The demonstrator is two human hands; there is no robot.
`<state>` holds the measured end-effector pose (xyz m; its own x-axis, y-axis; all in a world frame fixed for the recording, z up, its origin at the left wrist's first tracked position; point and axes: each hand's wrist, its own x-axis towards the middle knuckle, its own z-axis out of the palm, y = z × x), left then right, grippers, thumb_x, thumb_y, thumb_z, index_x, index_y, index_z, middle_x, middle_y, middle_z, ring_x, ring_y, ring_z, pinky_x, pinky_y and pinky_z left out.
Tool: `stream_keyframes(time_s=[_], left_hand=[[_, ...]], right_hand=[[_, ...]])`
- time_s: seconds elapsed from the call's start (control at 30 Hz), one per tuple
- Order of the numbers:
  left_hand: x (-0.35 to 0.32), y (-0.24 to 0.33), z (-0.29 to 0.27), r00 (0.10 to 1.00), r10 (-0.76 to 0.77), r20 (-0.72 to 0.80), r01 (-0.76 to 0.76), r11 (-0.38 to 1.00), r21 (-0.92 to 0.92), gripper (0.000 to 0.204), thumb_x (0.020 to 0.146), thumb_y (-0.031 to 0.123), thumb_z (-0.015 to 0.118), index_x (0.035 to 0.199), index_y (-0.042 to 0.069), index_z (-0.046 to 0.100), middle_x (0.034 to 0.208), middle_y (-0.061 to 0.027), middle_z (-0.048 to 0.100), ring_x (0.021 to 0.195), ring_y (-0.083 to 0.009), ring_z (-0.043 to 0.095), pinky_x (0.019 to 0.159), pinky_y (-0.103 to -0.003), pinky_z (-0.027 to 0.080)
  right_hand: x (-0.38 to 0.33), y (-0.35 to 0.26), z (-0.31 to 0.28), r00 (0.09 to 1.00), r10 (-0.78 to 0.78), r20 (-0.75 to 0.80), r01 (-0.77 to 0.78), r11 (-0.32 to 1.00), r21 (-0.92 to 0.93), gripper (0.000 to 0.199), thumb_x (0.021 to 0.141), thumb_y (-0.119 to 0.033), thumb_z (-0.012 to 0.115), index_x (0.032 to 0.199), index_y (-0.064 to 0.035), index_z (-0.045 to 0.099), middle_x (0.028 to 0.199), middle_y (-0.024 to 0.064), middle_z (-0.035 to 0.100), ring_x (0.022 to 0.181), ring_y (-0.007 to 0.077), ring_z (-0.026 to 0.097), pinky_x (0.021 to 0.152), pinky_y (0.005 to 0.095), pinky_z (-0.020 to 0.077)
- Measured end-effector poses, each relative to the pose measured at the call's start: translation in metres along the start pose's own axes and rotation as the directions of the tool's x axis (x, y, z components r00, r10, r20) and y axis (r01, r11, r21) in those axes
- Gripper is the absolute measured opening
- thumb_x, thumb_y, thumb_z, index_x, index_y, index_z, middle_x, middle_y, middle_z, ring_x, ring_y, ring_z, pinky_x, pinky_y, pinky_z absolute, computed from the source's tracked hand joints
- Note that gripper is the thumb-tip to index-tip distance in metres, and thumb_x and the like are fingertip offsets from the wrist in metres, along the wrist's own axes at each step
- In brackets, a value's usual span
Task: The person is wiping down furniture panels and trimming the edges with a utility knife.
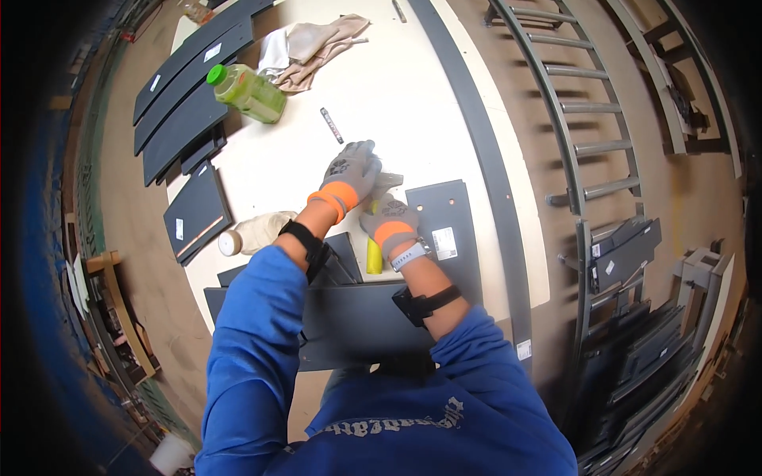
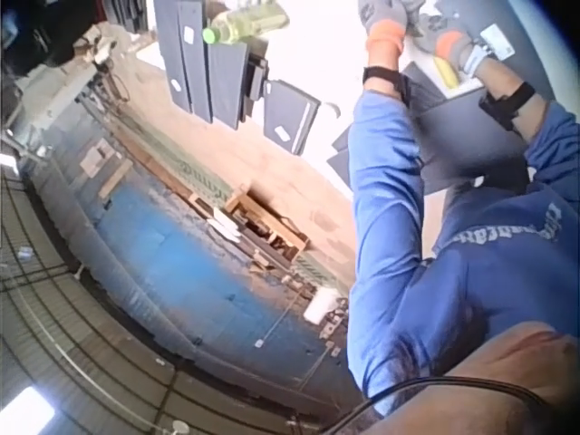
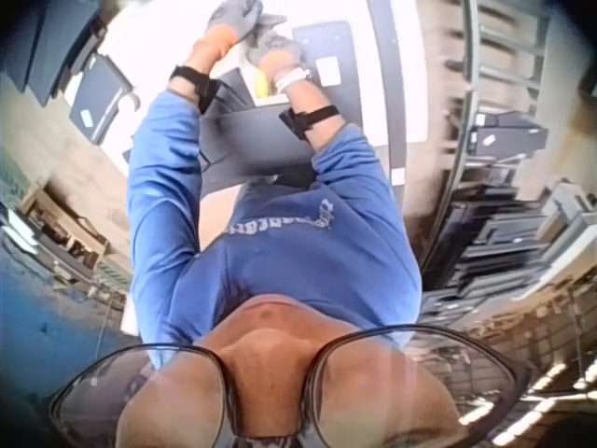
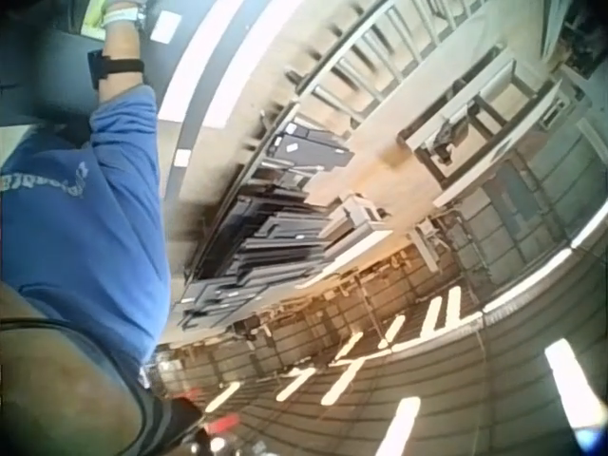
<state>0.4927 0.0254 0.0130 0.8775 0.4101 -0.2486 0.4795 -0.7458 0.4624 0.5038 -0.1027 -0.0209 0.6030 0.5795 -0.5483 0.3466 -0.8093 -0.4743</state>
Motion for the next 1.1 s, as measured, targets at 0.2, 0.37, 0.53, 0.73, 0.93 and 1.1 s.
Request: stream_keyframes(time_s=[0.2,0.37,0.53,0.73,0.93,1.1], left_hand=[[0.025,-0.011,0.022,0.973,0.106,0.205,-0.165,0.939,0.3,0.038,0.09,0.024,0.049,0.123,0.007,0.05,0.126,-0.0159,0.051,0.117,-0.0332,0.049,0.1,-0.039,0.039],[0.034,-0.006,0.013,0.989,0.064,0.131,-0.103,0.943,0.315,0.038,0.089,0.029,0.05,0.121,0.009,0.052,0.111,-0.0148,0.056,0.105,-0.0323,0.055,0.091,-0.042,0.044],[0.031,-0.005,-0.005,0.987,-0.048,0.152,0.008,0.967,0.254,0.032,0.082,0.031,0.056,0.106,0.011,0.063,0.097,-0.014,0.06,0.098,-0.0319,0.057,0.087,-0.041,0.046],[0.024,-0.016,-0.037,0.998,0.036,-0.058,-0.041,0.996,-0.082,0.034,0.075,0.035,0.067,0.089,0.005,0.066,0.091,-0.0125,0.062,0.09,-0.0258,0.059,0.081,-0.037,0.048],[0.009,-0.018,-0.067,0.896,-0.142,0.421,0.388,0.71,-0.588,0.018,0.084,0.019,0.062,0.082,0.001,0.062,0.08,-0.0052,0.06,0.071,-0.0133,0.058,0.064,-0.029,0.05],[-0.008,-0.04,-0.067,0.951,-0.304,0.052,0.205,0.497,-0.843,0.018,0.085,0.015,0.063,0.092,-0.002,0.062,0.082,-0.0069,0.063,0.073,-0.0152,0.062,0.07,-0.028,0.05]], right_hand=[[0.026,-0.012,0.003,0.997,0.083,-0.003,-0.082,0.992,0.094,0.037,0.084,-0.037,0.054,0.105,-0.0084,0.064,0.104,0.0134,0.066,0.096,0.0319,0.064,0.081,0.0404,0.0503],[0.037,-0.008,0.005,0.995,0.035,-0.098,-0.022,0.991,0.132,0.033,0.084,-0.033,0.056,0.103,-0.0069,0.061,0.101,0.0143,0.065,0.095,0.0322,0.063,0.079,0.0413,0.0506],[0.016,0.003,-0.002,0.935,-0.179,-0.305,0.185,0.983,-0.01,0.035,0.081,-0.036,0.062,0.095,-0.0046,0.053,0.088,0.0139,0.062,0.084,0.0287,0.064,0.072,0.0385,0.0515],[-0.002,0.001,-0.024,0.875,-0.325,-0.36,0.367,0.929,0.054,0.035,0.078,-0.035,0.064,0.095,-0.0062,0.053,0.088,0.0144,0.061,0.08,0.0317,0.061,0.069,0.0419,0.0495],[-0.028,-0.006,-0.036,0.839,-0.327,-0.434,0.44,0.877,0.191,0.031,0.077,-0.03,0.064,0.093,-0.006,0.054,0.084,0.0136,0.06,0.078,0.0327,0.059,0.067,0.0431,0.0475],[-0.045,-0.007,-0.024,0.851,-0.332,-0.407,0.459,0.847,0.27,0.032,0.078,-0.03,0.065,0.095,-0.0059,0.054,0.085,0.0147,0.059,0.079,0.034,0.059,0.068,0.0439,0.0467]])
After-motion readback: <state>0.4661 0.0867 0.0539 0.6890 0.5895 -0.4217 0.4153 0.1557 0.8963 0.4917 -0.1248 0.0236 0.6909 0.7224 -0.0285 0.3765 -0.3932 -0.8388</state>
